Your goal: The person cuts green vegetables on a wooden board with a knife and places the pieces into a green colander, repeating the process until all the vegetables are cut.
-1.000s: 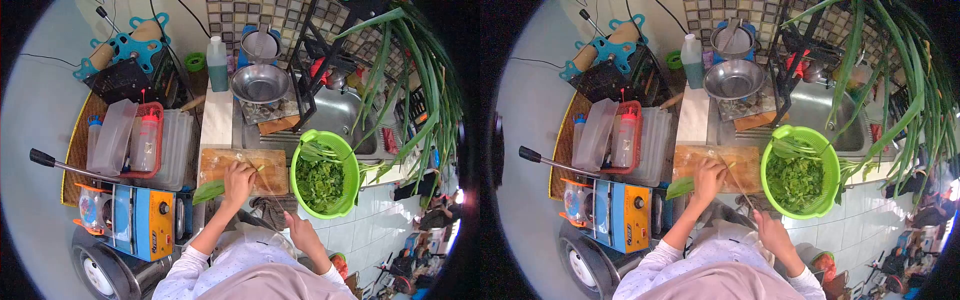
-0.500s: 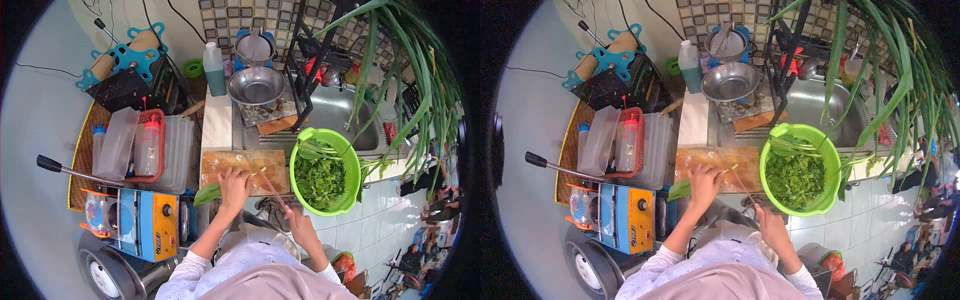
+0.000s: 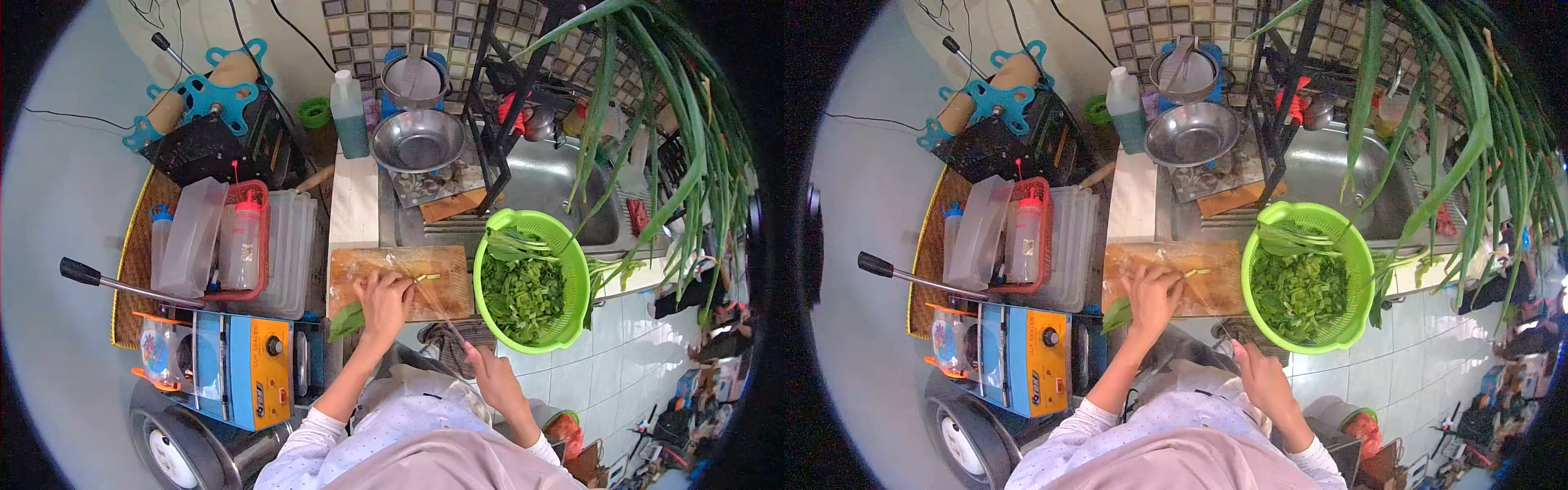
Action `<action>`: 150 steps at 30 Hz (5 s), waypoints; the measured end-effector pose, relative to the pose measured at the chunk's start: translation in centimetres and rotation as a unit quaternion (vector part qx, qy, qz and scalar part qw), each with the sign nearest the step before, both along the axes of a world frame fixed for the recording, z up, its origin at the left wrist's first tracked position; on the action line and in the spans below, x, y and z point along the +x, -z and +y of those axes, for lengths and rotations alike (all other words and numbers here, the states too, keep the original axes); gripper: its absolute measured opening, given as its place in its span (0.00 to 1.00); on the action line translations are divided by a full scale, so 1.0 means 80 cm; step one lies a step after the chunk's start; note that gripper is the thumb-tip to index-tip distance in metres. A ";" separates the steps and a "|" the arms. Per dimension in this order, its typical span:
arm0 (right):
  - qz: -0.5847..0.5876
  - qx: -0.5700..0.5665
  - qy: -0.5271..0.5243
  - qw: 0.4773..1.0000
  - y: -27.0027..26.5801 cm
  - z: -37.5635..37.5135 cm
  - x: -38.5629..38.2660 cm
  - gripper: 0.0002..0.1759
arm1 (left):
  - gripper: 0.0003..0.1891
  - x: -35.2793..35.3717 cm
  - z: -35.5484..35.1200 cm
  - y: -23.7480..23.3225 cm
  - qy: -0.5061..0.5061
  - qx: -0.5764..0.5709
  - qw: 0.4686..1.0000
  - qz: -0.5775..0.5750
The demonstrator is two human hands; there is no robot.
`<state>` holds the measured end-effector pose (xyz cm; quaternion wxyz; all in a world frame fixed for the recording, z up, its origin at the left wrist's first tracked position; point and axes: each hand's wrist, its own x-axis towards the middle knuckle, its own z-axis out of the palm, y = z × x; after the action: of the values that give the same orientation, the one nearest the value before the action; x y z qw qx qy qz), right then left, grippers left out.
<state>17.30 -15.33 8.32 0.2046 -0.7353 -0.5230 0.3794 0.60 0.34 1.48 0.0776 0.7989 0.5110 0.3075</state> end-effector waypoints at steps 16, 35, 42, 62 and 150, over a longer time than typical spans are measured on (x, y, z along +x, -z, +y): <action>-0.073 0.008 -0.065 0.995 0.027 0.030 -0.002 0.22 | 0.03 -0.001 -0.004 0.011 -0.003 -0.017 0.999 -0.037; 0.018 0.023 -0.019 0.999 0.016 0.016 0.003 0.22 | 0.03 0.000 -0.008 0.012 -0.037 -0.001 0.999 -0.017; 0.001 0.029 -0.049 0.998 0.015 0.012 0.008 0.23 | 0.02 -0.002 -0.007 0.011 -0.033 -0.025 0.999 -0.029; -0.001 0.085 -0.053 0.995 0.051 0.048 -0.004 0.20 | 0.05 -0.010 -0.015 0.016 -0.026 -0.018 0.999 -0.017; 0.037 0.035 -0.069 0.996 0.018 0.034 -0.002 0.24 | 0.08 -0.023 -0.019 0.007 -0.030 -0.045 0.998 -0.032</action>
<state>17.16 -12.61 6.85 0.2224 -0.6755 -0.5776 0.4009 -1.21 -1.19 0.93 0.1201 0.7690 0.5450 0.3117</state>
